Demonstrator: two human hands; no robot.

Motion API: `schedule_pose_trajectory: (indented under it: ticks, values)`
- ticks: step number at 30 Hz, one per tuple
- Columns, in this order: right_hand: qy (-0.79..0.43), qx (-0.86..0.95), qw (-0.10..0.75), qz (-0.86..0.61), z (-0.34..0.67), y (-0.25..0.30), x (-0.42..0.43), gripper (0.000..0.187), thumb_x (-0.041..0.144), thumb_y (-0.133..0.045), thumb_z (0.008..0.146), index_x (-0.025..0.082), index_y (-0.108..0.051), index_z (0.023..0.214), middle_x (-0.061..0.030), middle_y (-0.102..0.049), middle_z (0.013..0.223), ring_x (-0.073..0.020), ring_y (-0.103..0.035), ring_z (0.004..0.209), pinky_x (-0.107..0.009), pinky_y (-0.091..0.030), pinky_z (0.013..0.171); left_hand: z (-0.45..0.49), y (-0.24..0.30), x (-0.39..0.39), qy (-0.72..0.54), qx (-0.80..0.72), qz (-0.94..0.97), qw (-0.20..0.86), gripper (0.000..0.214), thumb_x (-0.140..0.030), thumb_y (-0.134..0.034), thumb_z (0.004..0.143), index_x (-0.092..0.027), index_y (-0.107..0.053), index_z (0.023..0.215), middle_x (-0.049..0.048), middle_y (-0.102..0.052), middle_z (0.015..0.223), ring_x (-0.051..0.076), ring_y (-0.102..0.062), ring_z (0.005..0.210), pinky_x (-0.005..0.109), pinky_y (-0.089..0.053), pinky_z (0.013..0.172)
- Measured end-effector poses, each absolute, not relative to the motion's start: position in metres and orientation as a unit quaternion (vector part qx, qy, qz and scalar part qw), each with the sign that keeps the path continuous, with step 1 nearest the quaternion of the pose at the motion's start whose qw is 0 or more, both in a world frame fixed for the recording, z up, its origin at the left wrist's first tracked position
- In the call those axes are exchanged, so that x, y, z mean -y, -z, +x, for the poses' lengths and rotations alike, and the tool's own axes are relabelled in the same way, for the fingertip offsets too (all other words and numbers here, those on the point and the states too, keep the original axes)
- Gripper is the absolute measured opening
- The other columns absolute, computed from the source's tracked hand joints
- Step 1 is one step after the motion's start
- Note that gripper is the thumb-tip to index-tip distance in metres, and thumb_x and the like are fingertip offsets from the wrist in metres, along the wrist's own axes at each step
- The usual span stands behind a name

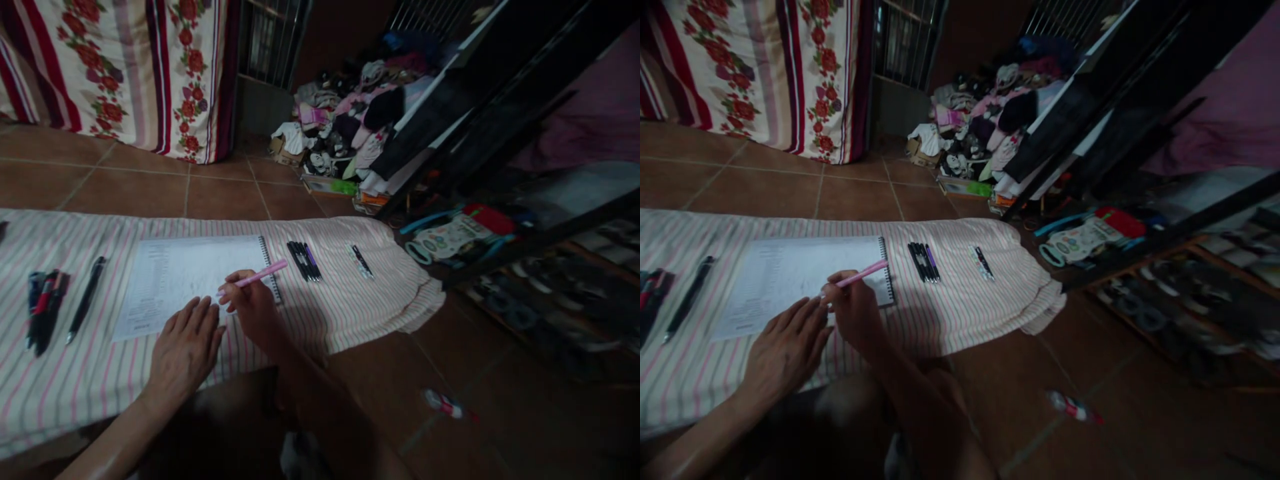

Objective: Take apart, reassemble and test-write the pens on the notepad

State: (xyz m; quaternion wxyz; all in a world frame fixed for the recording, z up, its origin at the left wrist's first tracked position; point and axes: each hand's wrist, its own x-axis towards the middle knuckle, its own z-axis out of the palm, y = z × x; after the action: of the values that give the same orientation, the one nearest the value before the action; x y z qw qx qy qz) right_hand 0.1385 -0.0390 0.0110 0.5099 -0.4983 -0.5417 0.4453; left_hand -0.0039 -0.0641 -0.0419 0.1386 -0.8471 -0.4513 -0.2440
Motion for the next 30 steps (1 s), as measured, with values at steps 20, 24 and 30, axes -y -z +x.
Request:
schedule_pose_trajectory:
  ticks: [20,24,30]
  values:
    - [-0.173,0.568,0.251,-0.764,0.356,-0.033,0.068,0.046,0.039,-0.052,0.085,0.014,-0.048,0.124,0.0016,-0.058,0.066,-0.0148,-0.059,0.06,-0.026,-0.043,0.058,-0.006,0.048,0.065,0.28,0.423,-0.848,0.156,0.034,-0.029,-0.051,0.087,-0.009,-0.058,0.113,0.0209,-0.065,0.115,0.036,-0.056,0.111,0.046,-0.045,0.086]
    - [-0.028,0.518,0.054,-0.853,0.431,-0.029,0.055,0.042,0.036,-0.049,0.088,0.008,-0.05,0.119,-0.0126,-0.068,0.087,-0.0237,-0.064,0.086,-0.03,-0.044,0.072,-0.006,0.049,0.065,0.279,0.425,-0.847,0.156,0.034,-0.029,-0.051,0.087,-0.012,-0.056,0.116,0.0196,-0.065,0.116,0.035,-0.057,0.111,0.047,-0.046,0.085]
    - [-0.005,0.465,-0.056,-0.884,0.486,-0.024,0.038,0.036,0.033,-0.047,0.089,0.011,-0.054,0.116,-0.0191,-0.066,0.106,-0.0275,-0.064,0.101,-0.033,-0.045,0.077,-0.004,0.047,0.066,0.274,0.423,-0.848,0.161,0.035,-0.027,-0.051,0.087,-0.01,-0.055,0.117,0.0206,-0.064,0.117,0.036,-0.057,0.11,0.047,-0.047,0.085]
